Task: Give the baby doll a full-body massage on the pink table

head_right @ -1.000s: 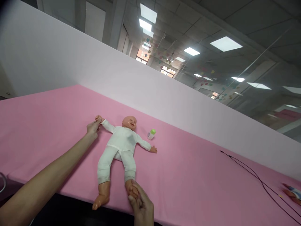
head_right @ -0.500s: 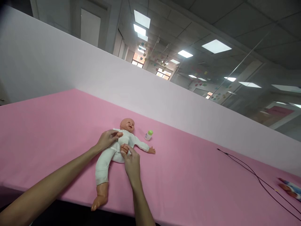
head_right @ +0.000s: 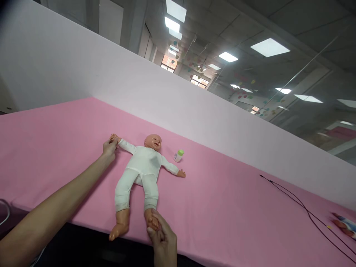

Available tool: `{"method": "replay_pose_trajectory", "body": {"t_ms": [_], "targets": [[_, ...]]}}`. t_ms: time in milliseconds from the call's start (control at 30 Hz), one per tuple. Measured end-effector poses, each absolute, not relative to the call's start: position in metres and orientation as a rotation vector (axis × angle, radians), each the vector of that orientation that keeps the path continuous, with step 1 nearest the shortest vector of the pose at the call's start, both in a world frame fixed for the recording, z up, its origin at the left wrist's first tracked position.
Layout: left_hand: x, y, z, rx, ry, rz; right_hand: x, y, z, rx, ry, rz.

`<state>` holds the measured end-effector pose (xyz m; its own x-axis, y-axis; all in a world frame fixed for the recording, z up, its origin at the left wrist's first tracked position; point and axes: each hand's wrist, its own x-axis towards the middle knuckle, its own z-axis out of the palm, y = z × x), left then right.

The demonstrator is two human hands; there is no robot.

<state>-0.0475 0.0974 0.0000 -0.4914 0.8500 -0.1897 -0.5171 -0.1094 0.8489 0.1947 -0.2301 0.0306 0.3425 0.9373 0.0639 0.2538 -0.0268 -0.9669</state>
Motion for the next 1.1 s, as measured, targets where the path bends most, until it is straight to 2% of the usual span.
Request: {"method": "replay_pose_trajectory", "body": {"t_ms": [100,333,500,600,867,1100], "targets": [[-0.046,0.096,0.005,0.536,1.077,1.773,0.193,-0.221,0.037,-1.511,-1.127,0.834],[-0.001,0.062,0.018,1.221,0.974,1.726,0.192,-0.149,0.087,-1.491,-1.248,0.747],[0.016,0.041,0.012,1.546,1.028,1.479,0.165,-0.092,0.08,-1.363,-1.273,0.753],[0.014,0.042,0.01,1.571,1.032,1.465,0.158,-0.084,0.076,-1.35,-1.283,0.768],[-0.017,0.079,0.007,1.103,1.143,1.769,0.194,-0.181,0.077,-1.521,-1.156,0.688],[-0.059,0.097,-0.015,1.06,1.663,1.741,0.173,-0.253,-0.012,-1.519,-0.946,0.648]]}}
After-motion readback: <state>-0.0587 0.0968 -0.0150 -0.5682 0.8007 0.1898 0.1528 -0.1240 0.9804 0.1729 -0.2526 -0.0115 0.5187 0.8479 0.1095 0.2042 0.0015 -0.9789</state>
